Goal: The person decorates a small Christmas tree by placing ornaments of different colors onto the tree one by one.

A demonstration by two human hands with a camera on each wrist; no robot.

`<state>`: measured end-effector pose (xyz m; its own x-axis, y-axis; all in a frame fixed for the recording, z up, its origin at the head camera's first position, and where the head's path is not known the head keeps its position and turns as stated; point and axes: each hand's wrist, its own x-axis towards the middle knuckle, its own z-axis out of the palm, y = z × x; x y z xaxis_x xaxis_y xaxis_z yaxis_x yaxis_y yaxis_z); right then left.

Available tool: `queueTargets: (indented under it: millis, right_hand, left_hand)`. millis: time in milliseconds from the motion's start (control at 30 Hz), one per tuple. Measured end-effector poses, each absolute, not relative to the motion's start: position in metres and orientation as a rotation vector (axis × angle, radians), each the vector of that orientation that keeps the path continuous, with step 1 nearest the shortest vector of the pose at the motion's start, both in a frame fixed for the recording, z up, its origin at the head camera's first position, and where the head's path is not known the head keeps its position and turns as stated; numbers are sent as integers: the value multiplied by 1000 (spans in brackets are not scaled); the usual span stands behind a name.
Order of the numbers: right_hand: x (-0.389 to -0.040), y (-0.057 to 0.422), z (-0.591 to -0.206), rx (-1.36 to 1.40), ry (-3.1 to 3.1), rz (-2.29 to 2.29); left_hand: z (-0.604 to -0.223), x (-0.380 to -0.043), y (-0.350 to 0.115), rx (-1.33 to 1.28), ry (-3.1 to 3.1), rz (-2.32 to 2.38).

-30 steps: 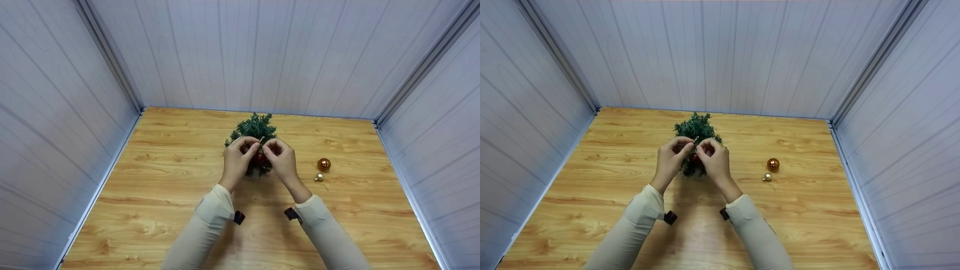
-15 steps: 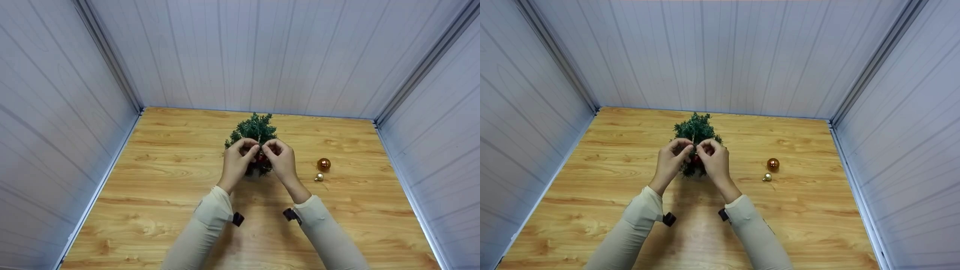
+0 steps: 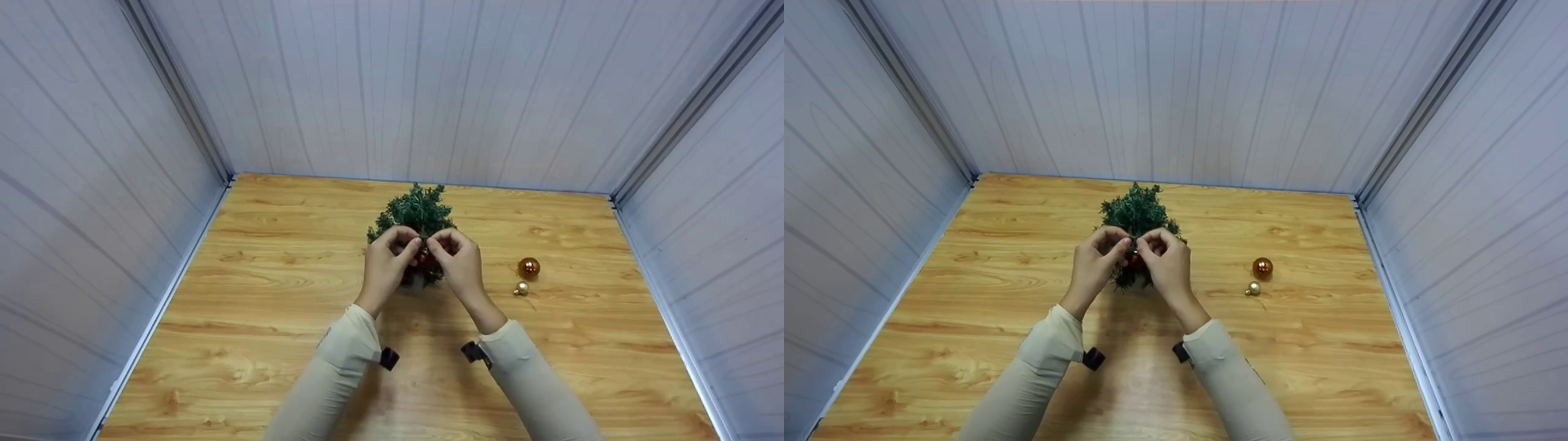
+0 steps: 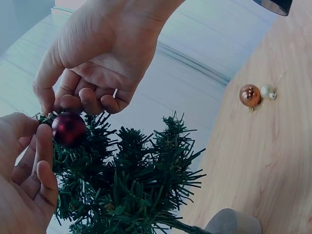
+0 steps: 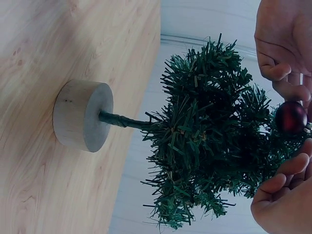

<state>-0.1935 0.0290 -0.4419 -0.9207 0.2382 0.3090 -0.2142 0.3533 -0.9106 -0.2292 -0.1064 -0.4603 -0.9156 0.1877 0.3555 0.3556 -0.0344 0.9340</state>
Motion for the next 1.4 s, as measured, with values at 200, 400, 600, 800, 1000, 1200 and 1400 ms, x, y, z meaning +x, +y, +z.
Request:
queueTargets:
  millis: [200,400,600,800,1000,1200,1400]
  right_hand:
    - [-194,28,-441,-3,-2231,1572]
    - [-194,28,-442,-4,-2216,1587]
    - [-193,26,-442,-21,-2216,1589]
    - [-190,25,-443,-39,-2204,1578]
    - [-190,24,-443,-47,-2193,1564]
    - [-191,25,-445,-53,-2191,1550]
    - [-191,24,-444,-29,-2182,1559]
  left_hand:
    - [-479,-247,-100,-582,-2158,-2035]
    - [-485,-254,-99,-585,-2205,-2017]
    - [-488,-252,-100,-642,-2205,-1984]
    - [-492,-248,-101,-677,-2153,-1989]
    - [-492,-248,-101,-660,-2121,-1963]
    - [-489,-250,-100,-642,-2125,-1955]
    - [-487,-252,-99,-619,-2134,-1936]
